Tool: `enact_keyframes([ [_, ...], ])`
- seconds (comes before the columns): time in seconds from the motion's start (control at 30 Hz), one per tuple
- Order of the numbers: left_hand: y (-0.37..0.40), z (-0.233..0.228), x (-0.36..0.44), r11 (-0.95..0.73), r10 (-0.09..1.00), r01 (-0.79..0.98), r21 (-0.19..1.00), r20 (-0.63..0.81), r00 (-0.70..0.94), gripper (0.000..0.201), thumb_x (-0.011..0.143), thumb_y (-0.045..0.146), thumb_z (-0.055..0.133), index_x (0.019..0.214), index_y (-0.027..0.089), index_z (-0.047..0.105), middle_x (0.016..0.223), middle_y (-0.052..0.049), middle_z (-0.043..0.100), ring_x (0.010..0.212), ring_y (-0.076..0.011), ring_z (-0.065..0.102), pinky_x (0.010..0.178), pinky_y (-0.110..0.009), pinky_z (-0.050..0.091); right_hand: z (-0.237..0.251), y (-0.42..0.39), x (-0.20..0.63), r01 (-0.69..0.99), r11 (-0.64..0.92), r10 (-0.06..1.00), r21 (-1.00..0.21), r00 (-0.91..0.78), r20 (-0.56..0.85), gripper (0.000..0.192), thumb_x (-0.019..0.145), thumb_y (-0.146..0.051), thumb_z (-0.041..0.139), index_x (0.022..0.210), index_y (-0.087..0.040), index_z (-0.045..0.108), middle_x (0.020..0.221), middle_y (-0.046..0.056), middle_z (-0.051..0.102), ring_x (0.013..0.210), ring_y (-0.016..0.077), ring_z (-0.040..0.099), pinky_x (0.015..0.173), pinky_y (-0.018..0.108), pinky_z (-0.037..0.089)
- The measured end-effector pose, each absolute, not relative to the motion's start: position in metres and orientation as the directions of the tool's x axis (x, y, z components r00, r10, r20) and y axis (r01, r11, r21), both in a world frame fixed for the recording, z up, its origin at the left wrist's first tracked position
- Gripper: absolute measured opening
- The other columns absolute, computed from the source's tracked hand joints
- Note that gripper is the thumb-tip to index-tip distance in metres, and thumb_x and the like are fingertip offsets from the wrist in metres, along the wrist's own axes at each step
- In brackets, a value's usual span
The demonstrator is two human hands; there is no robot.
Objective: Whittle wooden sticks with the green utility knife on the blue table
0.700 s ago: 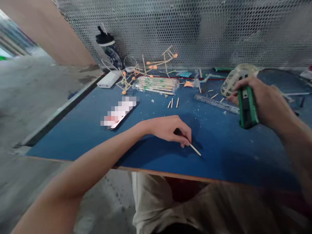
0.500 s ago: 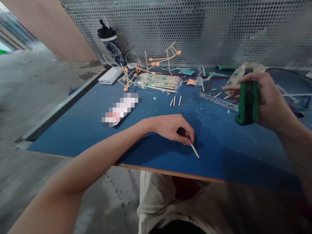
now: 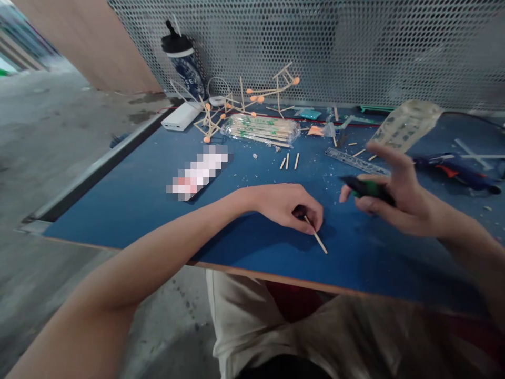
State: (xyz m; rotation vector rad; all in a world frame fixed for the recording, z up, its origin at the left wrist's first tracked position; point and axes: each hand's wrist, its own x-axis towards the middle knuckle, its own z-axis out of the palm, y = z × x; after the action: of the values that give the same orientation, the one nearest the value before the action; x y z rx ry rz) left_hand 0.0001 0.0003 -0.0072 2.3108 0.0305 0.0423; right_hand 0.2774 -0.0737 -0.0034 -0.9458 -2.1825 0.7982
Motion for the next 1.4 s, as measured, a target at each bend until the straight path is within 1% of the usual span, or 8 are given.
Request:
enact_keyframes([
  [0.07, 0.0, -0.008, 0.0, -0.673, 0.047, 0.02, 0.739, 0.016, 0.999, 0.014, 0.094, 0.028, 0.064, 0.101, 0.02, 0.074, 0.087, -0.002, 0.073, 0.072, -0.0102, 0.061, 0.069, -0.021, 0.042, -0.003, -0.074, 0.277, 0.509, 0.64, 0.71, -0.575, -0.677, 0.191, 0.053, 0.098, -0.026, 0.061, 0.148, -0.032, 0.044, 0.112, 0.005, 0.072, 0.093, 0.0164, 0.07, 0.081, 0.03, 0.054],
  [0.13, 0.0, -0.008, 0.0, -0.679, 0.062, 0.04, 0.733, 0.003, 0.998, 0.013, 0.094, 0.029, 0.065, 0.1, 0.022, 0.074, 0.088, -0.001, 0.073, 0.073, -0.0107, 0.062, 0.069, -0.022, 0.042, -0.003, -0.073, 0.275, 0.515, 0.733, 0.613, -0.444, -0.784, 0.102, 0.03, 0.101, -0.028, 0.056, 0.131, -0.031, 0.059, 0.109, 0.002, 0.074, 0.092, 0.0149, 0.069, 0.081, 0.028, 0.05],
  [0.2, 0.0, -0.009, 0.001, -0.689, 0.076, 0.058, 0.722, -0.008, 0.997, 0.013, 0.093, 0.031, 0.066, 0.099, 0.023, 0.074, 0.089, -0.001, 0.074, 0.075, -0.0112, 0.063, 0.069, -0.022, 0.041, -0.003, -0.072, 0.272, 0.499, 0.807, 0.548, -0.316, -0.832, 0.088, 0.025, 0.103, -0.029, 0.05, 0.124, -0.03, 0.064, 0.107, 0.001, 0.074, 0.089, 0.0154, 0.068, 0.077, 0.029, 0.045],
  [0.3, 0.0, -0.009, 0.001, -0.702, 0.081, 0.065, 0.709, -0.012, 0.997, 0.013, 0.093, 0.033, 0.067, 0.096, 0.023, 0.074, 0.088, 0.0, 0.074, 0.075, -0.0113, 0.064, 0.068, -0.023, 0.04, -0.005, -0.075, 0.266, 0.548, 0.833, 0.553, -0.073, -0.829, 0.086, 0.024, 0.104, -0.035, 0.048, 0.115, -0.03, 0.069, 0.089, 0.0, 0.072, 0.073, 0.0153, 0.063, 0.065, 0.03, 0.035],
  [0.4, 0.0, -0.01, 0.002, -0.698, 0.08, 0.064, 0.714, -0.012, 0.997, 0.013, 0.092, 0.034, 0.067, 0.095, 0.024, 0.074, 0.088, 0.0, 0.075, 0.075, -0.0115, 0.064, 0.067, -0.023, 0.04, -0.008, -0.079, 0.26, 0.565, 0.824, 0.558, 0.039, -0.822, 0.111, 0.025, 0.103, -0.041, 0.05, 0.108, -0.029, 0.071, 0.075, -0.002, 0.067, 0.062, 0.0132, 0.055, 0.06, 0.03, 0.027],
  [0.83, 0.001, -0.011, 0.002, -0.673, 0.075, 0.071, 0.736, -0.028, 0.997, 0.011, 0.092, 0.032, 0.067, 0.095, 0.024, 0.074, 0.086, 0.0, 0.074, 0.072, -0.0116, 0.061, 0.067, -0.024, 0.04, -0.011, -0.083, 0.254, 0.552, 0.827, 0.546, 0.104, -0.834, 0.087, 0.027, 0.105, -0.04, 0.047, 0.094, -0.027, 0.068, 0.071, -0.002, 0.065, 0.062, 0.0144, 0.054, 0.058, 0.033, 0.018],
  [1.2, 0.002, -0.011, 0.002, -0.636, 0.08, 0.061, 0.769, -0.013, 0.997, 0.008, 0.087, 0.028, 0.071, 0.093, 0.026, 0.077, 0.085, 0.0, 0.075, 0.072, -0.0128, 0.063, 0.065, -0.025, 0.04, -0.009, -0.085, 0.252, 0.549, 0.831, 0.547, 0.096, -0.836, 0.041, 0.026, 0.105, -0.038, 0.045, 0.097, -0.027, 0.067, 0.074, -0.001, 0.066, 0.064, 0.0154, 0.055, 0.059, 0.034, 0.019],
  [1.4, 0.001, -0.009, 0.002, -0.64, 0.072, 0.076, 0.764, -0.039, 0.997, 0.011, 0.091, 0.03, 0.068, 0.095, 0.024, 0.076, 0.088, -0.001, 0.076, 0.074, -0.0129, 0.064, 0.067, -0.024, 0.04, -0.008, -0.084, 0.253, 0.551, 0.83, 0.55, 0.086, -0.834, 0.042, 0.025, 0.106, -0.037, 0.045, 0.1, -0.026, 0.068, 0.075, -0.001, 0.066, 0.065, 0.015, 0.056, 0.059, 0.033, 0.019],
])
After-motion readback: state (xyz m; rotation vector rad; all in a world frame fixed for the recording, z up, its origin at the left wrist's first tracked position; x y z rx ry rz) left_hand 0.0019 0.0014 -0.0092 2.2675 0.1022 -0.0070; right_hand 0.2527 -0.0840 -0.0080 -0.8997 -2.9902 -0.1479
